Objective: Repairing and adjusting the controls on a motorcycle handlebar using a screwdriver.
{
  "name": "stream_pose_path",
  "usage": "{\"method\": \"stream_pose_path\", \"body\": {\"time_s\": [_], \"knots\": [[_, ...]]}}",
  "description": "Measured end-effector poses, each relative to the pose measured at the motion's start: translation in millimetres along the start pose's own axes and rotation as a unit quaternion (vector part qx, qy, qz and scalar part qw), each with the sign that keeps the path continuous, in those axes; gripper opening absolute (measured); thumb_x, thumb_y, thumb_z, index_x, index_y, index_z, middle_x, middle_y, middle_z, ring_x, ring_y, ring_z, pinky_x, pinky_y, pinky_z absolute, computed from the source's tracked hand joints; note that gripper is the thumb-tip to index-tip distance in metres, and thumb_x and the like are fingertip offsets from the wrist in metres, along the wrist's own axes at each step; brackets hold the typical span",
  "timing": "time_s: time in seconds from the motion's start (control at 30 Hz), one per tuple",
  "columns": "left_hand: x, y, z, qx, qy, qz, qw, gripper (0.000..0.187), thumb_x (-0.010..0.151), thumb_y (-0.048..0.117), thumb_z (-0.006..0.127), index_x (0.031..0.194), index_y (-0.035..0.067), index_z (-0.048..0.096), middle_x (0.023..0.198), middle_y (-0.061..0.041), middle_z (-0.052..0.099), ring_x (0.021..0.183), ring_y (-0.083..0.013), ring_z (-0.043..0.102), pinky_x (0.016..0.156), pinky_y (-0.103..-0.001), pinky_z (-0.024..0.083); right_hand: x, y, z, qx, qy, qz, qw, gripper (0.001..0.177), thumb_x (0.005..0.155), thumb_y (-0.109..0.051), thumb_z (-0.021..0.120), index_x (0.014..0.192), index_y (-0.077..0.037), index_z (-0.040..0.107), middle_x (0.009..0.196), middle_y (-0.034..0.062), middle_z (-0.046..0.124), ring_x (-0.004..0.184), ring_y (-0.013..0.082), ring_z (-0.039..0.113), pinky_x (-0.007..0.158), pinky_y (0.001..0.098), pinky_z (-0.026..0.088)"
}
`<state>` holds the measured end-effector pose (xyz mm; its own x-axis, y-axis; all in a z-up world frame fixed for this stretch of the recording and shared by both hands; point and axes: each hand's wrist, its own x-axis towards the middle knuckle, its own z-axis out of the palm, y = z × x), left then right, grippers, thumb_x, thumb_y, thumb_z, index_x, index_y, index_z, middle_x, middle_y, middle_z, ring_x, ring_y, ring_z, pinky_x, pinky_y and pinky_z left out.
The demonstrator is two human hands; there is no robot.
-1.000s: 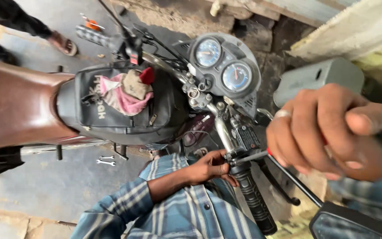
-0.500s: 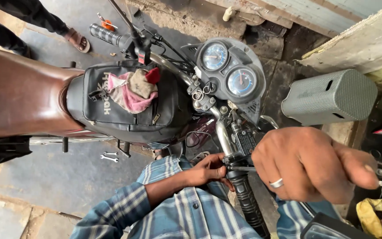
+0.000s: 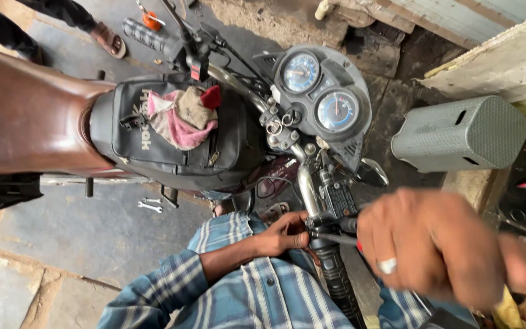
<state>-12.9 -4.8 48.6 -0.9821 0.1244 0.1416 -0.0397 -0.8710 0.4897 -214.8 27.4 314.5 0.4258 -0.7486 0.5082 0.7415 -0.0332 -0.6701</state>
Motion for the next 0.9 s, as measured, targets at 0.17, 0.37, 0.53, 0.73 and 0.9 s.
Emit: {"method": "stream_pose_path", "body": {"time_s": [0.17,0.37,0.53,0.73,0.9], "knots": [[3,16,15,-0.02,0.021,-0.016,0.999,0.067,0.095,0.039,0.075,0.143,0.0,0.05,0.133,-0.012,0.065,0.118,-0.0243,0.067,0.099,-0.05,0.06,22,2,5,0.002,-0.024,0.006,1.0,0.049,0.104,-0.045,0.051,0.071,-0.013,0.067,0.054,0.002,0.054,0.035,0.0151,0.042,0.034,0.0395,0.03],[-1,2,3,-0.013,0.006,-0.003,1.0,0.064,0.1,0.039,0.074,0.142,-0.003,0.052,0.13,-0.016,0.067,0.114,-0.0282,0.069,0.099,-0.052,0.061,27,3,0,0.0,-0.036,-0.01,0.999,0.048,0.104,-0.043,0.053,0.071,-0.011,0.067,0.054,0.0023,0.055,0.035,0.0144,0.044,0.033,0.0383,0.03],[1,8,9,-0.016,0.001,0.002,1.0,0.065,0.098,0.04,0.074,0.143,-0.001,0.049,0.131,-0.014,0.066,0.114,-0.0273,0.069,0.097,-0.051,0.061,21,0,7,-0.006,0.041,-0.018,0.999,0.048,0.103,-0.044,0.055,0.066,-0.014,0.062,0.05,0.0004,0.049,0.033,0.012,0.038,0.032,0.0353,0.024],[-3,-8,-4,-0.006,0.014,-0.006,1.0,0.063,0.1,0.039,0.073,0.142,-0.002,0.05,0.13,-0.014,0.066,0.119,-0.0269,0.067,0.099,-0.053,0.061,23,-10,27,-0.123,0.142,-0.023,0.982,0.053,0.105,-0.043,0.049,0.061,-0.015,0.049,0.046,0.0002,0.051,0.031,0.015,0.041,0.029,0.0337,0.033],[0,7,5,-0.017,0.001,-0.004,1.0,0.063,0.099,0.038,0.073,0.142,-0.002,0.049,0.131,-0.012,0.066,0.117,-0.0268,0.067,0.097,-0.053,0.061,15,-12,30,-0.156,0.193,0.001,0.969,0.053,0.107,-0.047,0.049,0.065,-0.016,0.052,0.048,-0.0009,0.047,0.035,0.0126,0.035,0.032,0.0332,0.035]]}}
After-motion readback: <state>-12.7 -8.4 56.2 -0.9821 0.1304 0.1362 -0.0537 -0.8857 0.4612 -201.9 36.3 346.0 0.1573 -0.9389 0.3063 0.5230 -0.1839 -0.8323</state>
